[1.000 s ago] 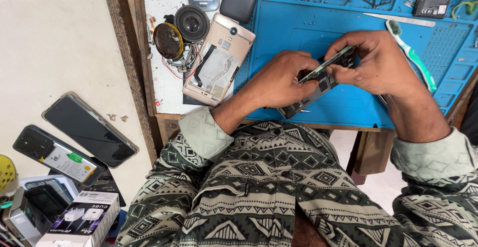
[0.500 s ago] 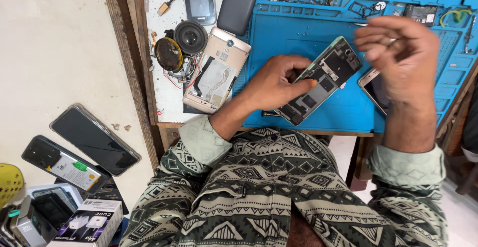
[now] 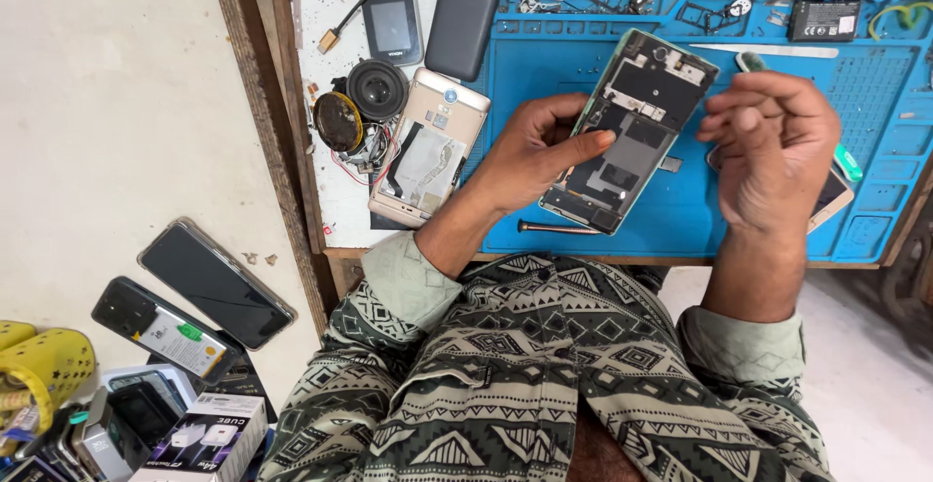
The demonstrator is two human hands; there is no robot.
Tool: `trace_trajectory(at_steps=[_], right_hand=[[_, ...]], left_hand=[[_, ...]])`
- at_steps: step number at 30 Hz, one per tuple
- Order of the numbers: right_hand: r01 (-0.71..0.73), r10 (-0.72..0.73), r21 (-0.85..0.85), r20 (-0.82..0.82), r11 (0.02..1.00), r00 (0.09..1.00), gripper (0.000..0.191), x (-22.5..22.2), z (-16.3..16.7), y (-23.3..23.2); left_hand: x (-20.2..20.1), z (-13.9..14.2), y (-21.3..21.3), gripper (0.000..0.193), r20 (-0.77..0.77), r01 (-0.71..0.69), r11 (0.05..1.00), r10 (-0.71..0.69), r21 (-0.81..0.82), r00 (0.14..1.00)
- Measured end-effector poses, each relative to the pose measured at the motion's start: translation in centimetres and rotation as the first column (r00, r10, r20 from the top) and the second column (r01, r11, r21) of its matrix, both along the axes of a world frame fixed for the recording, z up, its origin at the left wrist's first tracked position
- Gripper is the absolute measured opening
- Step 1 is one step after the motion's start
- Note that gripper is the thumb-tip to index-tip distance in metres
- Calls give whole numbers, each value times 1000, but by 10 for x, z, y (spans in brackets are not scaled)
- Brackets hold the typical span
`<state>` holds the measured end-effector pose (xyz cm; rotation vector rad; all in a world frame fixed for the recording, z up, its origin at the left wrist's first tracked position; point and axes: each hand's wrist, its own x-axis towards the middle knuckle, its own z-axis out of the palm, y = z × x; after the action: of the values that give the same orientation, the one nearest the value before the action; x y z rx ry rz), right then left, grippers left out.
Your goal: The person sits at a repair bench and works on a disassembled smartphone, prying at its frame and handling internal components. They use a screwdriver to work on the phone's internals and at one point pick up another phone from the desk before resuming work on the opened device.
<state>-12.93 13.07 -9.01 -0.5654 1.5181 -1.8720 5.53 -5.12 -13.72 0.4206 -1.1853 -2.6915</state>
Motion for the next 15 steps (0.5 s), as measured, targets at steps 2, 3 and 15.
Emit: trace_trajectory(at_steps=[2,3,15], right_hand=[[-18,18,11,8,1000,1000,38,3,-3,1],[-27,27,20,10,999,1000,38,5,-5,1],[-15,18,60,-46,998,999,37,11,-8,-2]], left_hand=[[0,0,1,28,-18,-14,999,15,29,1000],[0,0,2,28,-6,-31,999,31,27,999],[-1,1,4,30,-9,-57,998,58,32,998]])
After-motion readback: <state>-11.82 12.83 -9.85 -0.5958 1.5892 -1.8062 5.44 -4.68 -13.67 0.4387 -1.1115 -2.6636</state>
